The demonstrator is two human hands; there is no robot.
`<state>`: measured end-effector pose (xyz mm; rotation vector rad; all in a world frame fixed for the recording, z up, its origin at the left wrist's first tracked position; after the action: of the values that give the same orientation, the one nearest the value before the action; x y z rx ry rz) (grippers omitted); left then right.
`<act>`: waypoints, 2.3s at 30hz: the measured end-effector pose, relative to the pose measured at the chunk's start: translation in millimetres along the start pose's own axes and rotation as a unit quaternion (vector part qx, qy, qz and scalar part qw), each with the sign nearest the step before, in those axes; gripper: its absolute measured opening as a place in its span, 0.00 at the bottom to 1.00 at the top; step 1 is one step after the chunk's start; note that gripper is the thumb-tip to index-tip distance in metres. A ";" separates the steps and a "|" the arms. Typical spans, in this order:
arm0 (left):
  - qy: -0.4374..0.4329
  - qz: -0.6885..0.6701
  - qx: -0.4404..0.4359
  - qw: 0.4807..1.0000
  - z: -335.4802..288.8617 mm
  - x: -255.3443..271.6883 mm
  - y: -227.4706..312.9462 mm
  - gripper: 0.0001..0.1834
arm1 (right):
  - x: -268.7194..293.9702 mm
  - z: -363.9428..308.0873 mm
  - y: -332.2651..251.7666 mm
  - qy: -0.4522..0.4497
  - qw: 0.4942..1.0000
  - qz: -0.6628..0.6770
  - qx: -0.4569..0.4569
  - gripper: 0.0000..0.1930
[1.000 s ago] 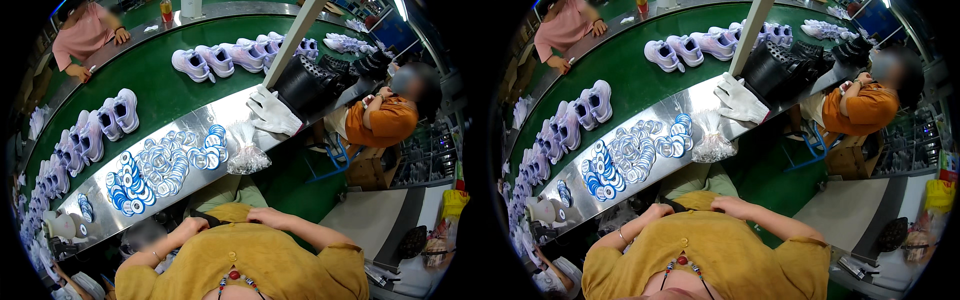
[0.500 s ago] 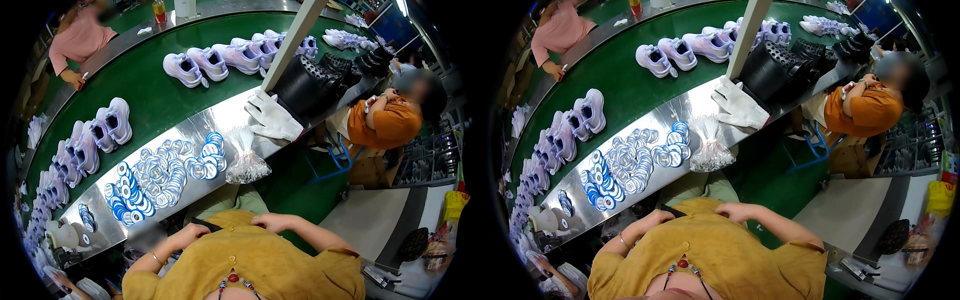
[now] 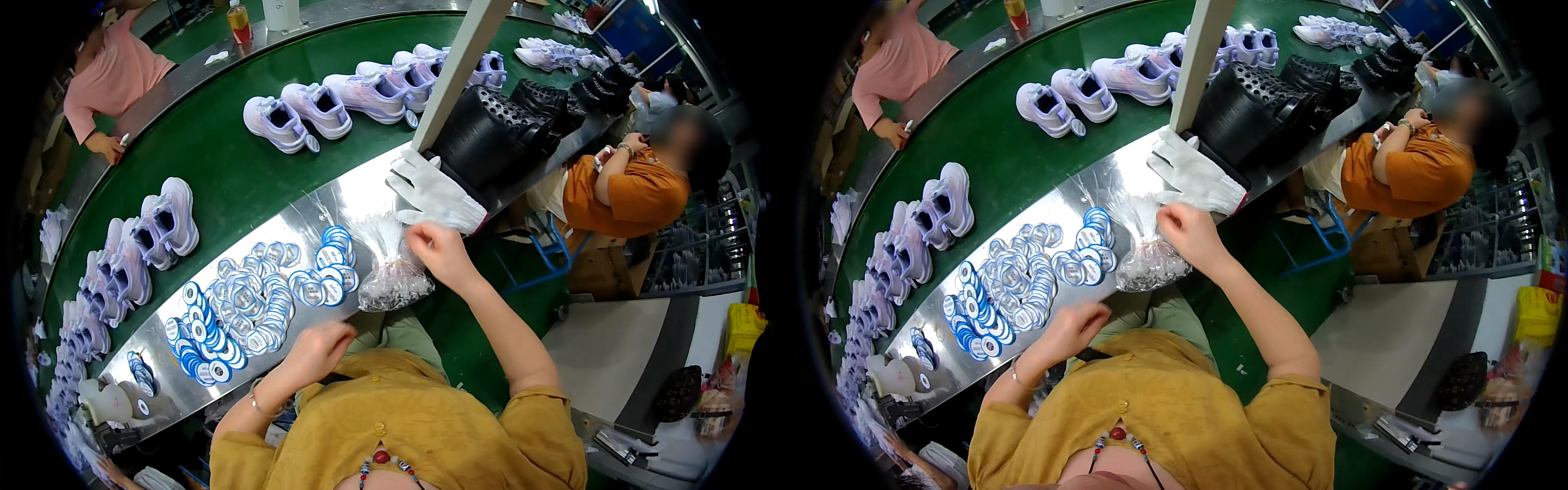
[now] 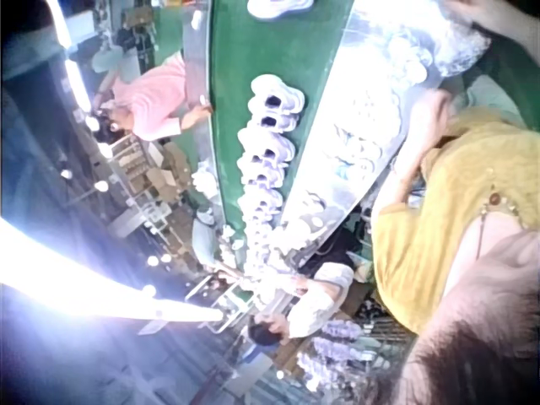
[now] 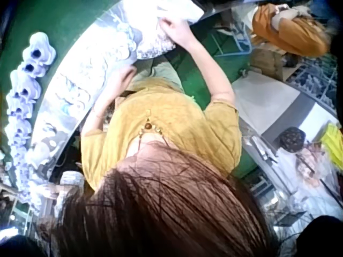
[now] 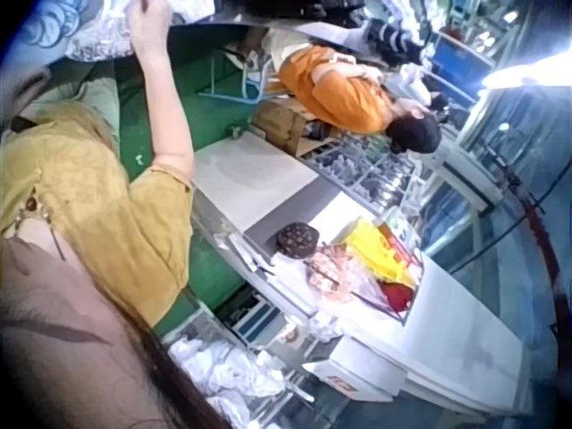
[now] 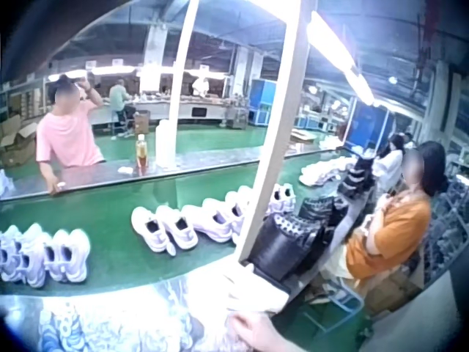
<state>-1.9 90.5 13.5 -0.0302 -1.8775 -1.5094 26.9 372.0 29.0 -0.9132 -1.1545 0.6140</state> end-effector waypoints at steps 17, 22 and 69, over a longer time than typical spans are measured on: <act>0.166 0.213 -0.065 0.961 117.1 -48.0 3.7 0.31 | -46.4 34.0 33.1 0.150 0.987 -0.049 0.006 0.06; 0.153 0.250 -0.067 0.954 115.6 -60.4 -10.2 0.32 | -44.6 52.6 39.4 0.243 0.966 -0.034 0.079 0.03; 0.339 0.189 0.211 0.897 -108.7 45.0 -63.7 0.27 | -209.7 -53.3 -80.4 -0.238 0.965 0.056 0.091 0.05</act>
<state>-8.0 -41.2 -9.8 0.2826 -1.4635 -0.6911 9.0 145.8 -13.2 -0.6917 -1.4496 1.0544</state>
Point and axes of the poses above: each hand's wrist, its own z-axis towards the middle knuckle, its own x-axis out of the back of the hand, y = z × x, the point moved 1 cm from there along z, towards the middle knuckle, and after that the axes turned 6 degrees about x, right-handed, at the moved point
